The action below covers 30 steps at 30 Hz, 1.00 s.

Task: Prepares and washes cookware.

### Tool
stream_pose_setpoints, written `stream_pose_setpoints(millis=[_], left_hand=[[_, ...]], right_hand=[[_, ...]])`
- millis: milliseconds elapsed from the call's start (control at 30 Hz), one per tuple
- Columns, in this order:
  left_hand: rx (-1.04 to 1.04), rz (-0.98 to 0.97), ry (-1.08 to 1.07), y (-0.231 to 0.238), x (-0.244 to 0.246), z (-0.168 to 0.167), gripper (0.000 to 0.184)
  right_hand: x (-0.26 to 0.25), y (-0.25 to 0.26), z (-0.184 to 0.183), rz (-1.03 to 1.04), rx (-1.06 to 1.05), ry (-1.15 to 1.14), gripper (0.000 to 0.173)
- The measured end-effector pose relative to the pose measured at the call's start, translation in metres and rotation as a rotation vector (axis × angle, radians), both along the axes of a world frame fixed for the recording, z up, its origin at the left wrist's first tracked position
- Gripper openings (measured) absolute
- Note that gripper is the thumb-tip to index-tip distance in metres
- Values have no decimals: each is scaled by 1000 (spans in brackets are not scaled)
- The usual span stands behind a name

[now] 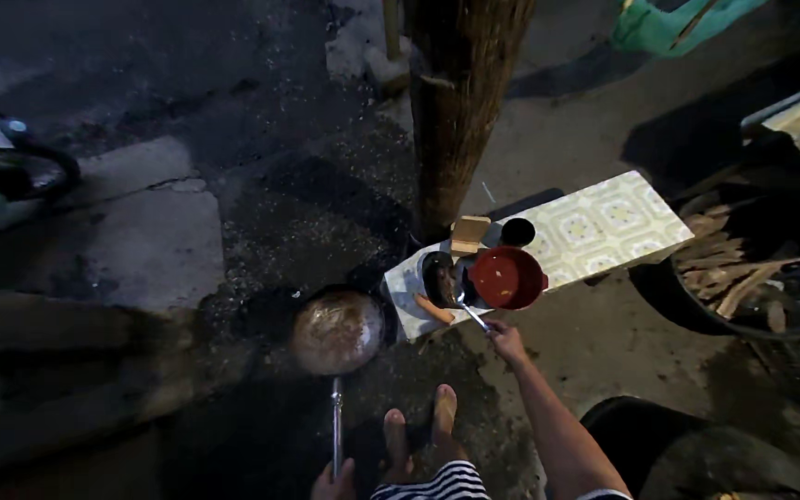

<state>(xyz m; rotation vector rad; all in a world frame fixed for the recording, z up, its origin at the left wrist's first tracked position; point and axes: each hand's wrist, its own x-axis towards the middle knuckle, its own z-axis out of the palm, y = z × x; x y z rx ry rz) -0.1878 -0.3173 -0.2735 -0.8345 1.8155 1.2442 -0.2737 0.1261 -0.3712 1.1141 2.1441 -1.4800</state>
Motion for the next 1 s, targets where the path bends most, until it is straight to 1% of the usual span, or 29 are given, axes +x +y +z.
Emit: stream_pose_setpoints(millis=[100,167,333,433,533,633,767,1000], left_hand=[[94,151,79,27,-11,-27,27],[146,235,127,44,-20,-44,23],[173,275,211,84,-53,-91,27],[213,388,228,116,-79,-113,24],[197,460,170,142,-100,-122,31],[219,476,167,156,-113,-138,41],[210,499,193,169,-127,-166,42],[146,579,202,191,-141,-204,47]], right_hand=[[4,-8,-27,37,-49,-49,34],[11,-15,-38,53,-95,-60,33],[13,-32,-45,44,-164,-62,32],[12,-37,-48,53,-178,-77,34],[16,-43,-63,89,-166,-102,34],[17,-50,-68,117,-170,-116,34],[23,-58,-74,78,-190,-104,35],[28,-64,-83,60,-190,-124,34]])
